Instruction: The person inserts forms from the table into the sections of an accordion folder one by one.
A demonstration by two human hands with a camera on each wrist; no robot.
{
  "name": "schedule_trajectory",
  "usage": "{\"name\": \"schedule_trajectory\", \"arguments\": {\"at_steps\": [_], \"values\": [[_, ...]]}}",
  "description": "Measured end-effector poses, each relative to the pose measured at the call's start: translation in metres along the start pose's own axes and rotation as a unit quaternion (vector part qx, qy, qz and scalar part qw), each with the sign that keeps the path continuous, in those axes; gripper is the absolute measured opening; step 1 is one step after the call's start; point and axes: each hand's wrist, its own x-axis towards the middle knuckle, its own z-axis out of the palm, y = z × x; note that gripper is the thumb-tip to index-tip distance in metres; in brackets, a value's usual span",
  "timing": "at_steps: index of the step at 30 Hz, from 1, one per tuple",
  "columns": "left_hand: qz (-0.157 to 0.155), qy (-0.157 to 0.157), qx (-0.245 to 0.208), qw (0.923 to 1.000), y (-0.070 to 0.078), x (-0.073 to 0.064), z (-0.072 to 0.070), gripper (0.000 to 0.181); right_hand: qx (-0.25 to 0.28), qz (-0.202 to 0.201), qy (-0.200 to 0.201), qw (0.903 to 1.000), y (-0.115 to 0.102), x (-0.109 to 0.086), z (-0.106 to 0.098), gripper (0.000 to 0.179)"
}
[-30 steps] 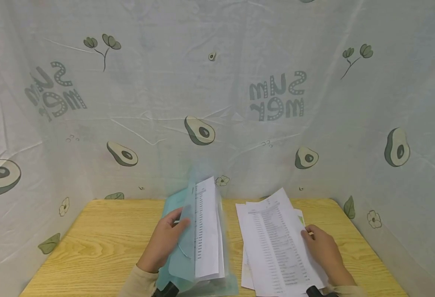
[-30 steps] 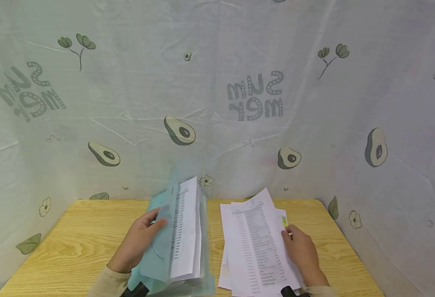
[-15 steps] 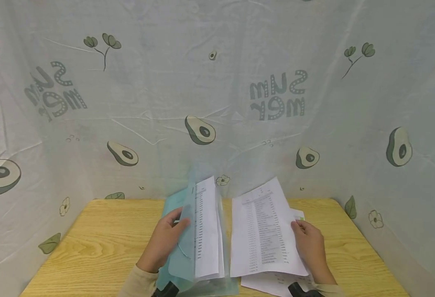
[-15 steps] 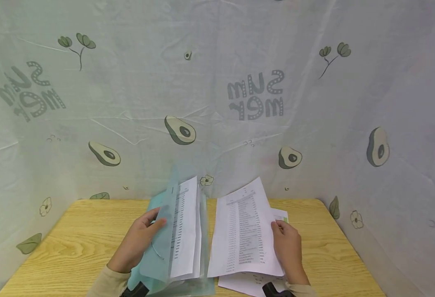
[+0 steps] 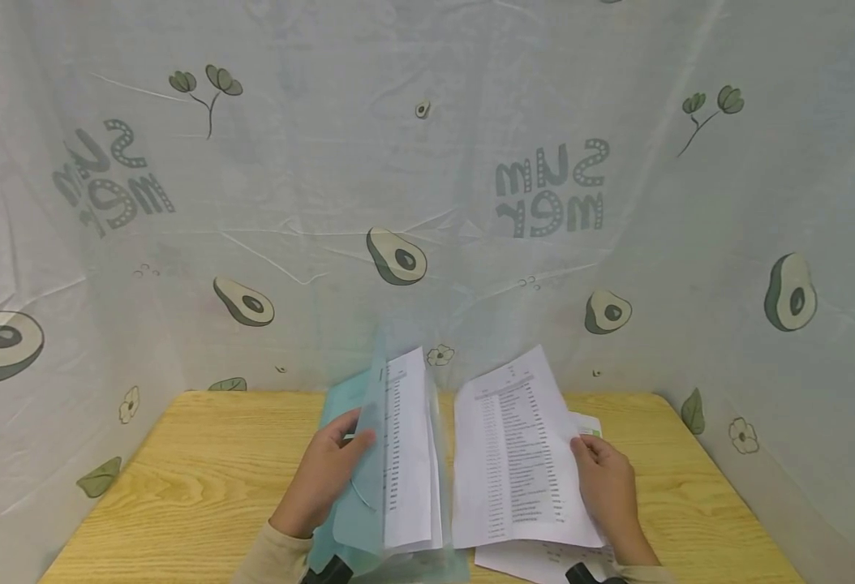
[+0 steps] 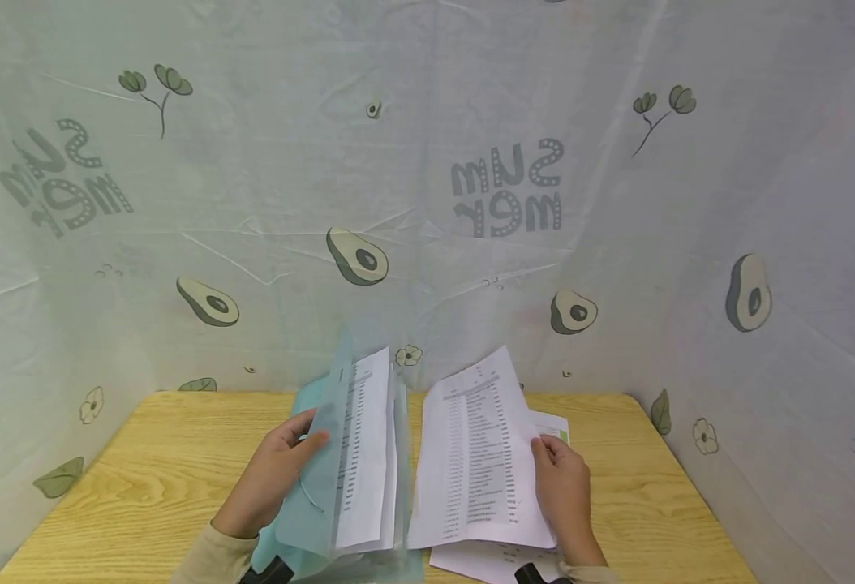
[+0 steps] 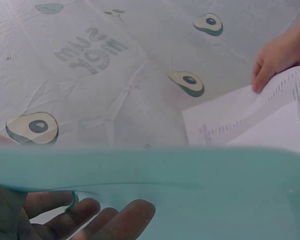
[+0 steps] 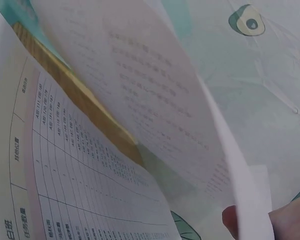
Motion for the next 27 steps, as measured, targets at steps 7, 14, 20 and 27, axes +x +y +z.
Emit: {"name": "schedule_trajectory", "arguments": {"at_steps": [7, 14, 20, 27], "values": [[-0.002, 0.004, 0.004, 1.0000, 0.001, 0.000, 0.000, 0.042, -0.001, -0.011, 0.020, 0.9998, -0.001, -0.001, 0.004, 0.037], [-0.005, 0.007, 0.002, 1.0000, 0.002, -0.001, -0.001, 0.043, -0.001, -0.020, 0.017, 0.9996, -0.004, -0.001, -0.001, 0.039], [-0.004, 0.006, -0.001, 1.0000, 0.001, -0.001, -0.002, 0.044, 0.002, -0.011, 0.021, 0.9997, -0.006, 0.001, -0.007, 0.040], [-0.003, 0.002, -0.011, 0.9999, 0.001, -0.001, -0.003, 0.043, 0.006, 0.003, 0.031, 0.9995, -0.008, 0.002, -0.013, 0.043]]}}
